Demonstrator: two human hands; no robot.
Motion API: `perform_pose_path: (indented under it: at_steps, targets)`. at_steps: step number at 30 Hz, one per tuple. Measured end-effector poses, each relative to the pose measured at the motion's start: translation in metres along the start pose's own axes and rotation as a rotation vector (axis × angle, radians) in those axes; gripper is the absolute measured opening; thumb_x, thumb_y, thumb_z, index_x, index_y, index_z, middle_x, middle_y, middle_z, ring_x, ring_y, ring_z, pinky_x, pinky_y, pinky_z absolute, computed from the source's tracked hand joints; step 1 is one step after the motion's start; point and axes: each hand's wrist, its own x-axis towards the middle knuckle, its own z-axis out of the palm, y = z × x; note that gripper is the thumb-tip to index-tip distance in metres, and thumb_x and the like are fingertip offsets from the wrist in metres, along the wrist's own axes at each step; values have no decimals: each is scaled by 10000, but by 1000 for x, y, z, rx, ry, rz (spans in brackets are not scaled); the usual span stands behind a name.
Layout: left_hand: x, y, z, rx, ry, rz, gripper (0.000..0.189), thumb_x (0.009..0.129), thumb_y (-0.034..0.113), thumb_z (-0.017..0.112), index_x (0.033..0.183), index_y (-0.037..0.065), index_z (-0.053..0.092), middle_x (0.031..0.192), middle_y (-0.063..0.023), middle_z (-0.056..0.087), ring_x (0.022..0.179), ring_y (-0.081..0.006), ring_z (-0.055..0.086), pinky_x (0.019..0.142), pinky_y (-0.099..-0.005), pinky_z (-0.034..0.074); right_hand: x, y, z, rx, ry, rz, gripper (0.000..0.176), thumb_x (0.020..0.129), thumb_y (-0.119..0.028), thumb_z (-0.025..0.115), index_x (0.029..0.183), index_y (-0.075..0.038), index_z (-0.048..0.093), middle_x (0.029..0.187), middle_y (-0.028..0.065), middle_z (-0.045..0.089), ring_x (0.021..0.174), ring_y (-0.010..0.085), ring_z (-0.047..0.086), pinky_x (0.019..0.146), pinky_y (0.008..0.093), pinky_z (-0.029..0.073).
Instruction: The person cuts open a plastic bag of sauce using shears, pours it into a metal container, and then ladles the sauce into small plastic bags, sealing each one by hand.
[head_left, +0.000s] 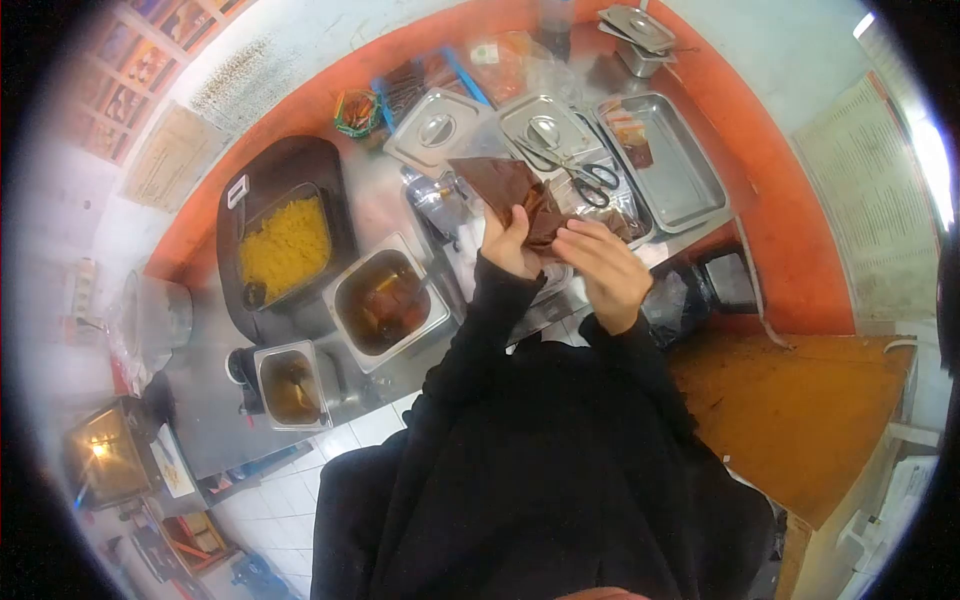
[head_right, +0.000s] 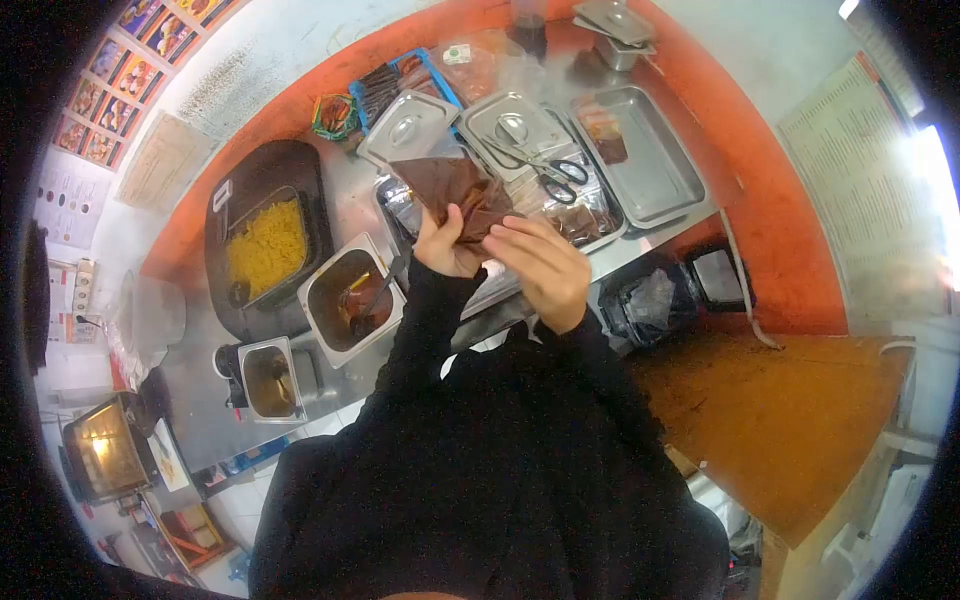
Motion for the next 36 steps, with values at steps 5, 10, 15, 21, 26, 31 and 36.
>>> perform_pose_path:
  at_steps: [5, 10, 15, 21, 26, 31, 36]
  targets:
    - [-10, 39, -4, 833, 19, -125, 432, 796, 295, 526, 1151, 89, 393, 1178, -146, 388, 905, -180, 516, 558, -241, 458, 30, 6, -29, 227, 205, 392, 124, 694, 54, 559, 800, 24, 616, 763, 99, 619, 662, 138, 582, 607, 232, 453]
    - [18, 70, 11, 1714, -204, 1000, 430, 634, 310, 658, 987, 105, 523, 819, -59, 580, 751, -209, 559, 803, -417, 332, 63, -22, -71, 203, 80, 289, 82, 711, 13, 574, 776, 24, 621, 729, 81, 618, 644, 108, 564, 584, 207, 434]
    - [31, 92, 18, 1617, -467, 679, 278, 600, 277, 662, 776, 80, 574, 700, -69, 565, 731, -243, 546, 681, -338, 404, 67, -24, -108, 38, 175, 259, 93, 744, -46, 572, 793, 22, 614, 712, 68, 608, 624, 90, 538, 564, 188, 414]
    - [34, 114, 90, 1701, -935, 1046, 120, 644, 191, 588, 656, 87, 529, 571, -43, 522, 561, -221, 537, 496, -289, 412, 82, -37, -106, -64, -84, 107, 146, 732, -20, 562, 875, 11, 565, 750, 96, 588, 709, 136, 571, 611, 224, 444]
    - [39, 129, 104, 1825, -910, 1071, 129, 644, 221, 598, 635, 113, 528, 593, -37, 550, 582, -198, 559, 494, -290, 421, 85, -27, -67, -183, -44, 82, 80, 674, -39, 611, 721, 0, 559, 681, 94, 587, 574, 205, 579, 501, 251, 436]
    - [30, 172, 67, 1731, -790, 1075, 93, 595, 57, 556, 684, 83, 567, 608, -23, 571, 569, -190, 562, 488, -275, 409, 76, -13, -63, -150, -50, -40, 82, 658, -48, 618, 716, -9, 576, 667, 101, 585, 571, 241, 572, 496, 267, 440]
    - [25, 171, 24, 1745, -673, 1006, 103, 564, 21, 535, 657, 61, 552, 578, -38, 546, 521, -211, 525, 471, -286, 374, 51, 4, -67, -184, -128, -29, 105, 648, -2, 608, 750, -7, 584, 692, 113, 589, 600, 252, 581, 524, 283, 453]
